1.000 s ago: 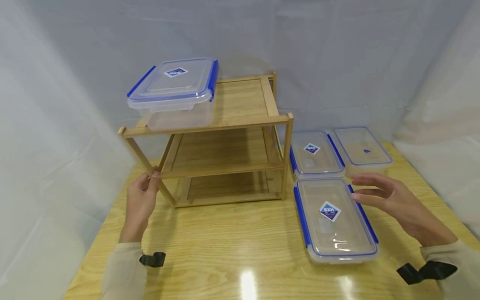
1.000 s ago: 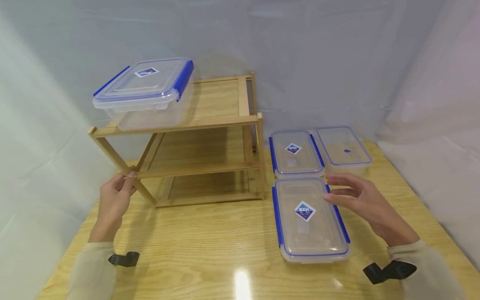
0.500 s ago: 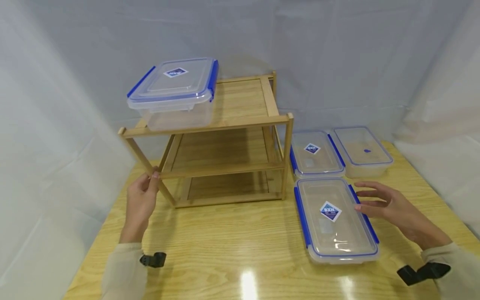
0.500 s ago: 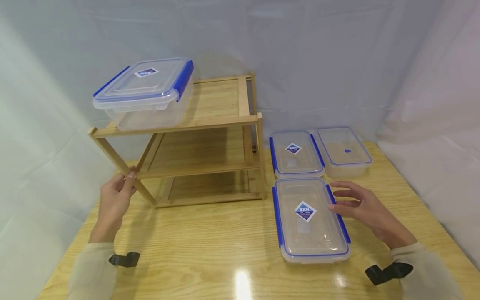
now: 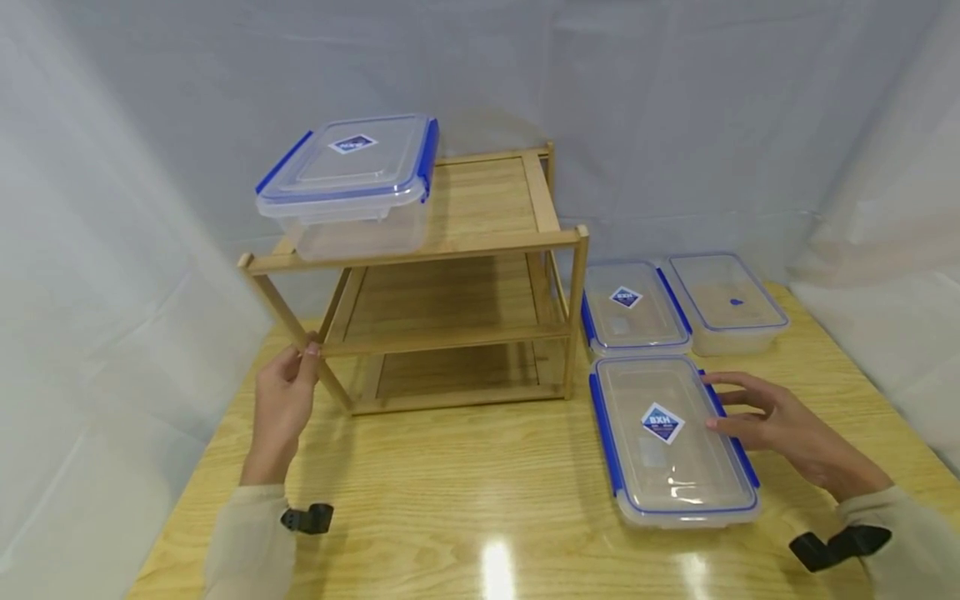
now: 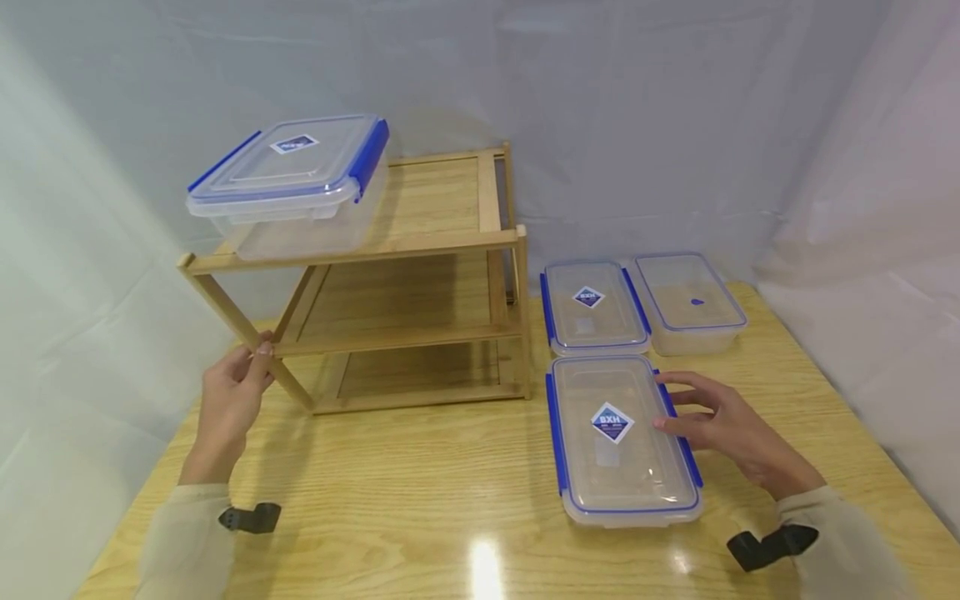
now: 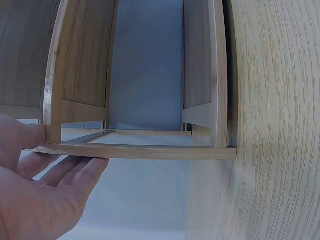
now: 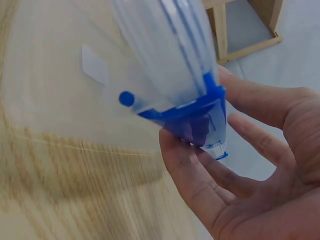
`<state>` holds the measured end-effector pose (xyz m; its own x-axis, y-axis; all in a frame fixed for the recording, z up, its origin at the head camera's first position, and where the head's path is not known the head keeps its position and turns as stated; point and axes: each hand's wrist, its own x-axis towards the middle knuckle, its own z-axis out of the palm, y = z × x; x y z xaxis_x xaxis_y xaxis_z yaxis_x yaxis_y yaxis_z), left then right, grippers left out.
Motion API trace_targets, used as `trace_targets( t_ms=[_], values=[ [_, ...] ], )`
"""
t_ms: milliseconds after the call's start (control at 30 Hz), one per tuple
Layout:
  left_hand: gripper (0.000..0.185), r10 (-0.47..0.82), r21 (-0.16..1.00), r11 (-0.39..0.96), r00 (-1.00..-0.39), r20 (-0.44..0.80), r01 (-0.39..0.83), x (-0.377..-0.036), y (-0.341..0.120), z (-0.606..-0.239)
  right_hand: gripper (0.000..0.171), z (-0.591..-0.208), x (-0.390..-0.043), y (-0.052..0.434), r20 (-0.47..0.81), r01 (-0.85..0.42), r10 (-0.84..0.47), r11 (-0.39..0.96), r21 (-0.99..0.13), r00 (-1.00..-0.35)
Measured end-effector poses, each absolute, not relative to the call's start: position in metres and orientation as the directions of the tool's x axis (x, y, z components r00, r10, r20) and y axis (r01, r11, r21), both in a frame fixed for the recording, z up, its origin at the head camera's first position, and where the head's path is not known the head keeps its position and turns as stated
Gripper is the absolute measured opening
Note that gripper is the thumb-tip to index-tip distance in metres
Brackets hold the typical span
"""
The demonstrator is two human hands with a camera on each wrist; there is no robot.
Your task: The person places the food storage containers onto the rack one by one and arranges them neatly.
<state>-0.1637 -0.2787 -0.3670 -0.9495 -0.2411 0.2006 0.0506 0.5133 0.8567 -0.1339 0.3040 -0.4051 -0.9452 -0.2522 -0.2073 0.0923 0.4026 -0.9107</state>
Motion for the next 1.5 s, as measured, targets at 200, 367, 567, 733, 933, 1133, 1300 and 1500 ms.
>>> trace_targets(
  t_ms=[200,367,567,733,933,1133,1300,1500],
  values=[
    [0.051,-0.233,0.859,0.509,-0.953,0.195,0.052,-0.163,-0.279,-0.367,0.066,-0.408,-0.134,0.306,-0.223,0.107,-0.259,0.396,-0.912,-0.94],
    [0.053,-0.218,0.874,0.482,-0.959,0.18,0.054,-0.161,-0.279,-0.367,0.065,-0.408,-0.134,0.306,-0.231,0.122,-0.257,0.379,-0.917,-0.938],
    [0.054,-0.22,0.879,0.475,-0.961,0.168,0.045,-0.161,-0.279,-0.366,0.063,-0.408,-0.133,0.308,-0.241,0.137,-0.235,0.386,-0.912,-0.942],
    [0.055,-0.229,0.883,0.468,-0.96,0.163,0.038,-0.162,-0.279,-0.367,0.062,-0.41,-0.133,0.309,-0.225,0.125,-0.224,0.389,-0.913,-0.948],
    [0.054,-0.224,0.879,0.474,-0.959,0.173,0.048,-0.162,-0.28,-0.368,0.061,-0.412,-0.131,0.31,-0.211,0.118,-0.225,0.369,-0.922,-0.951],
    [0.053,-0.224,0.872,0.488,-0.958,0.181,0.051,-0.163,-0.281,-0.368,0.06,-0.411,-0.128,0.31,-0.21,0.136,-0.224,0.303,-0.943,-0.952],
    [0.053,-0.238,0.867,0.496,-0.955,0.179,0.039,-0.163,-0.28,-0.368,0.059,-0.407,-0.127,0.312,-0.214,0.16,-0.228,0.235,-0.959,-0.95],
    [0.053,-0.224,0.872,0.486,-0.957,0.187,0.057,-0.161,-0.279,-0.367,0.057,-0.399,-0.128,0.316,-0.198,0.161,-0.243,0.163,-0.973,-0.95]
  ],
)
